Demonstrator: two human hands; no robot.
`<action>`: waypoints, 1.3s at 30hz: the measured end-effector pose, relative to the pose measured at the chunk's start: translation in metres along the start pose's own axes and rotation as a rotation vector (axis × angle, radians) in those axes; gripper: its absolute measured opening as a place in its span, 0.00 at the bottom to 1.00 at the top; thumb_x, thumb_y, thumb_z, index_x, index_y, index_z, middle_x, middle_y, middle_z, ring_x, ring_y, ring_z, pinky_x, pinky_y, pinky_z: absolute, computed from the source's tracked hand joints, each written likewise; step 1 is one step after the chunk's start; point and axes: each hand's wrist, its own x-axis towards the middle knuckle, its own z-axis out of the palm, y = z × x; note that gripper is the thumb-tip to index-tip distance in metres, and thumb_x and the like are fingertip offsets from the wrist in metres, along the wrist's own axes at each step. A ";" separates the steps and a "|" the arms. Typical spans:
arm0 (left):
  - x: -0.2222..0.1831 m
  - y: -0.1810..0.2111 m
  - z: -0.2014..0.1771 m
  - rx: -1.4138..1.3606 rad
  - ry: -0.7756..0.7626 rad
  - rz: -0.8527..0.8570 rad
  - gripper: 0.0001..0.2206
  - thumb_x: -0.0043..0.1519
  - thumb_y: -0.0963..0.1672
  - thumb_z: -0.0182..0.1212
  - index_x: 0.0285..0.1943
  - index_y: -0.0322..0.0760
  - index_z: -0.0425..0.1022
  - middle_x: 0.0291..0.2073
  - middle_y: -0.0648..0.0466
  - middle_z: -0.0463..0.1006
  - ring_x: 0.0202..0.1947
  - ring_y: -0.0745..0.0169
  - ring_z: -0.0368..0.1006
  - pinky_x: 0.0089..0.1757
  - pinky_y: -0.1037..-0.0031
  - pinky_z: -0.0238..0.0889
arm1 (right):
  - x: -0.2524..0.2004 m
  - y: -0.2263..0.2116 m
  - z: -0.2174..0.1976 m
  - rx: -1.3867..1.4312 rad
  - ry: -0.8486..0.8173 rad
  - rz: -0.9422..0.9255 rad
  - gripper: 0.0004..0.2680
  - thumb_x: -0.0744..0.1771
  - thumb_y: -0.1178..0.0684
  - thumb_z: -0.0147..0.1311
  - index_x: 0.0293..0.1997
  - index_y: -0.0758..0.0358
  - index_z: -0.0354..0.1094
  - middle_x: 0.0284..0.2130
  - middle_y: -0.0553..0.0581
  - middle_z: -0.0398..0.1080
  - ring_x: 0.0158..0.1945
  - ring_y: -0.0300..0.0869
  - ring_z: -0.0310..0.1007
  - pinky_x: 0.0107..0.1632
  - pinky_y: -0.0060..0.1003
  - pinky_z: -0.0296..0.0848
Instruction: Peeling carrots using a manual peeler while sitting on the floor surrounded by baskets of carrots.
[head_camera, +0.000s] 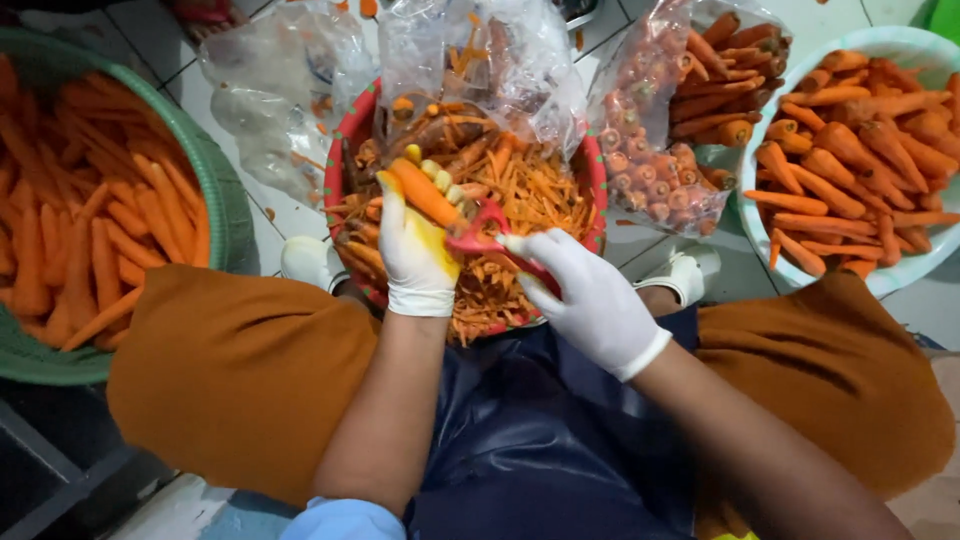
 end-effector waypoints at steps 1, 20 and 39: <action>0.003 0.002 -0.011 -0.002 0.002 0.010 0.20 0.59 0.56 0.49 0.47 0.39 0.66 0.31 0.55 0.67 0.29 0.62 0.65 0.31 0.76 0.60 | -0.007 0.004 -0.001 -0.001 -0.005 -0.009 0.10 0.63 0.51 0.51 0.48 0.44 0.61 0.38 0.51 0.68 0.43 0.51 0.70 0.42 0.46 0.71; 0.000 -0.019 -0.004 -0.135 0.126 0.097 0.12 0.61 0.51 0.51 0.49 0.48 0.62 0.34 0.49 0.69 0.30 0.58 0.67 0.35 0.70 0.65 | -0.002 -0.015 -0.014 0.114 -0.009 0.072 0.13 0.62 0.52 0.51 0.50 0.45 0.62 0.41 0.55 0.70 0.45 0.54 0.70 0.46 0.47 0.69; 0.001 -0.011 0.002 -0.085 -0.061 0.009 0.17 0.63 0.53 0.47 0.48 0.38 0.66 0.33 0.53 0.68 0.31 0.60 0.62 0.33 0.73 0.57 | 0.003 -0.014 -0.029 0.198 -0.025 0.080 0.14 0.62 0.55 0.49 0.52 0.50 0.62 0.46 0.58 0.69 0.53 0.54 0.66 0.54 0.47 0.64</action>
